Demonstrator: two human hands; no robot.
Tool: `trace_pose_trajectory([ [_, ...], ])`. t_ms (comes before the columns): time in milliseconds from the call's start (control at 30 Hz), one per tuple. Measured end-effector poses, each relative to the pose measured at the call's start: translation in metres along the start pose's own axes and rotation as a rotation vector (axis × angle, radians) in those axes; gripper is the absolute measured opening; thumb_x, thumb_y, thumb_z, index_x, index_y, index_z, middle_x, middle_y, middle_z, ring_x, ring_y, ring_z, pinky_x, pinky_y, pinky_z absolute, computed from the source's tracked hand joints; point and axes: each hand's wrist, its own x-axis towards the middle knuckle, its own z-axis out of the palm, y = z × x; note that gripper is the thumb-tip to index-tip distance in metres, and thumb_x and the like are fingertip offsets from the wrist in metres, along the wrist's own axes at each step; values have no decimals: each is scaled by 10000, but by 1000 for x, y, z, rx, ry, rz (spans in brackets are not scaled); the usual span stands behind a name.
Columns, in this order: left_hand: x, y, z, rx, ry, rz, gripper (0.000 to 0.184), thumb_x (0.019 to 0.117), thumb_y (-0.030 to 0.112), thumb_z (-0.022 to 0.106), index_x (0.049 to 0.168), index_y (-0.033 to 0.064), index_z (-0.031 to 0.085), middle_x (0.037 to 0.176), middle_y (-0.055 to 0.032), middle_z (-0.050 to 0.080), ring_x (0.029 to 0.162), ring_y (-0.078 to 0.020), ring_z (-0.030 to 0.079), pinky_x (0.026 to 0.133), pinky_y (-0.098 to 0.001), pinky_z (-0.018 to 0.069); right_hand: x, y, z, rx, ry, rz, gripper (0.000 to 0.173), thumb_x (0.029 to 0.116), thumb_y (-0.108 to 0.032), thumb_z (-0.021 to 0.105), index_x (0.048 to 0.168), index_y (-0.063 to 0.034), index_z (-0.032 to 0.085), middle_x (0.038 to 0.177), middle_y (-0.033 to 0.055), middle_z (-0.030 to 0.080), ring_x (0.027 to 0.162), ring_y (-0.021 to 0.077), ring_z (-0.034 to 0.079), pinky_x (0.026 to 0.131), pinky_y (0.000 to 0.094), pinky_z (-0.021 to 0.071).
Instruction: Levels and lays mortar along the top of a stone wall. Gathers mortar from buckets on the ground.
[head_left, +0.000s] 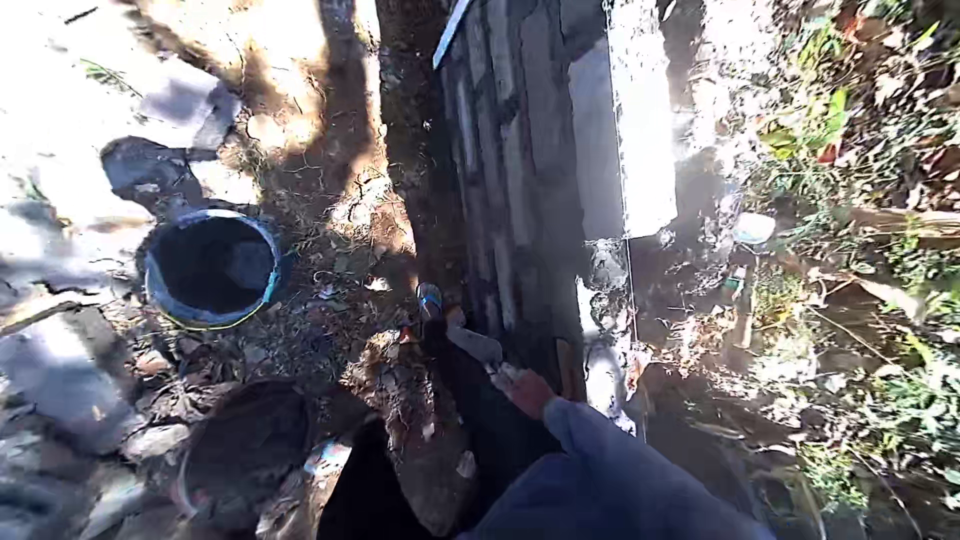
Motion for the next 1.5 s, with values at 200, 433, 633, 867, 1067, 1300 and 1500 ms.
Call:
trace_pose_trajectory([
  [200, 29, -37, 214, 618, -78, 102, 284, 1075, 303, 507, 1106, 33, 593, 727, -25, 546, 572, -93, 512, 558, -286, 497, 6, 42, -10, 211, -9, 79, 565, 1093, -461, 421, 1438, -35, 560, 1317, 240, 655, 1269, 379, 614, 1109, 572, 438],
  [433, 44, -58, 429, 1266, -512, 205, 503, 1064, 360, 548, 1378, -31, 570, 1276, -274, 631, 1182, -380, 613, 1046, -545, 459, 59, 54, -17, 503, 125, 115, 503, 1032, -446, 585, 1283, -12, 619, 1065, 198, 707, 962, 323, 712, 921, 520, 560],
  [633, 68, -103, 520, 1383, -674, 307, 545, 1023, 302, 636, 1431, -42, 526, 1422, -282, 553, 1361, -389, 511, 1163, -524, 373, 152, -5, -88, 601, 496, 134, 558, 1110, -398, 354, 1422, 10, 571, 1280, 231, 686, 1230, 362, 648, 1093, 542, 455],
  [867, 121, -110, 523, 1470, -762, 308, 510, 1025, 395, 620, 1387, 37, 575, 1258, -276, 639, 1107, -424, 652, 965, -614, 508, 203, 1, -112, 695, 774, 365, 545, 1116, -426, 344, 1282, -8, 652, 1139, 251, 707, 1098, 408, 682, 963, 618, 511],
  [1067, 180, -99, 540, 1512, -614, 535, 572, 1022, 348, 622, 1434, -24, 487, 1388, -291, 559, 1318, -417, 535, 1118, -564, 407, 198, 4, -43, 308, 346, 435, 555, 1116, -395, 323, 1494, -36, 514, 1332, 253, 650, 1247, 405, 631, 1079, 572, 466],
  [1300, 225, -130, 508, 1253, -656, 29, 807, 1015, 729, 243, 1594, 175, 344, 1596, -128, 413, 1447, -299, 419, 1149, -600, 371, 383, -67, -24, 167, -50, 245, 380, 1063, -217, 525, 1365, -4, 610, 1326, 272, 635, 1251, 453, 598, 1025, 651, 463],
  [1500, 237, -121, 517, 1325, -757, 191, 697, 1083, 578, 287, 1515, 56, 453, 1507, -188, 501, 1404, -265, 473, 1181, -498, 360, 359, -38, -1, 111, 241, 192, 405, 1080, -327, 462, 1349, -62, 610, 1152, 237, 705, 1055, 440, 692, 866, 646, 547],
])
